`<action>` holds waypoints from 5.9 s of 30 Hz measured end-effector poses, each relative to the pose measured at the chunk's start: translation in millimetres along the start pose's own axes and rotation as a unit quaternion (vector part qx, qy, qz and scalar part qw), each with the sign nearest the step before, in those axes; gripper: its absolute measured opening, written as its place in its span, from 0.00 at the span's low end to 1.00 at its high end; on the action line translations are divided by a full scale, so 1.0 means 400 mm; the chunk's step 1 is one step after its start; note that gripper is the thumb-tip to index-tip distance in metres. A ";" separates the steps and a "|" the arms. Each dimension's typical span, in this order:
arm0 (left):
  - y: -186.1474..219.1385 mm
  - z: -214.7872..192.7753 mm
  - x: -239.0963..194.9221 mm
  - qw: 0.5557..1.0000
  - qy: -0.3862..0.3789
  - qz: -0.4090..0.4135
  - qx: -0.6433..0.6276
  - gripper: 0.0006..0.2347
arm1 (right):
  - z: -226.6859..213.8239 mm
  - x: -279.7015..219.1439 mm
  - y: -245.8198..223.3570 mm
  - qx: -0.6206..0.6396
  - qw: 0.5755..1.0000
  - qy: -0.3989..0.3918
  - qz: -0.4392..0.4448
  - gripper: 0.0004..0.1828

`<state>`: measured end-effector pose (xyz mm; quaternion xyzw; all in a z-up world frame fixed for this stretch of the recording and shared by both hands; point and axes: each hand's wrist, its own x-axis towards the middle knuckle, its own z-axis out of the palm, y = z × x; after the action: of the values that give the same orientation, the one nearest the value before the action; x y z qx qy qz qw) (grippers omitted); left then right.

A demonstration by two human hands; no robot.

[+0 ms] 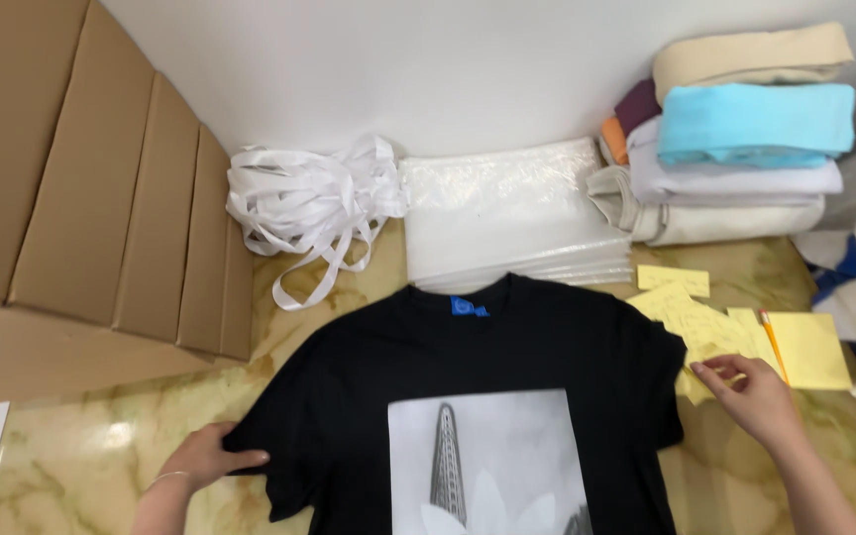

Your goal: The person takes several shirts from a clothing rack, including a beige long-sleeved shirt, a light blue polo, a black t-shirt, and a white t-shirt. They lay each shirt on a marble-patterned table, fold them neatly by hand, and place them into a stack.

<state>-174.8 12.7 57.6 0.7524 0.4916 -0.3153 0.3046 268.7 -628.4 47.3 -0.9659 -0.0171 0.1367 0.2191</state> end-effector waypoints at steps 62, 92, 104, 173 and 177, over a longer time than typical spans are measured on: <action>-0.043 0.371 0.000 0.882 0.333 -0.094 -0.319 0.20 | 0.079 -0.006 0.223 0.044 0.980 0.190 -0.050 0.22; 0.306 0.364 -0.243 0.901 0.149 0.324 -0.247 0.17 | 0.164 -0.135 0.192 -0.003 0.974 0.124 0.190 0.45; 0.319 0.455 -0.235 0.866 0.278 0.384 -0.159 0.09 | 0.121 -0.155 0.157 0.164 0.966 0.186 0.077 0.32; 0.169 0.173 -0.057 0.864 0.238 0.440 0.062 0.11 | 0.083 -0.096 -0.074 -0.068 0.927 -0.104 -0.353 0.10; 0.141 0.229 -0.167 0.910 0.128 0.352 0.175 0.12 | 0.113 -0.160 0.026 -0.142 0.908 -0.137 -0.370 0.17</action>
<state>-159.7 -112.9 61.2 0.9518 0.1662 -0.1697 0.1942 194.5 -624.9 19.9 -0.8831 -0.4221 0.1730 0.1100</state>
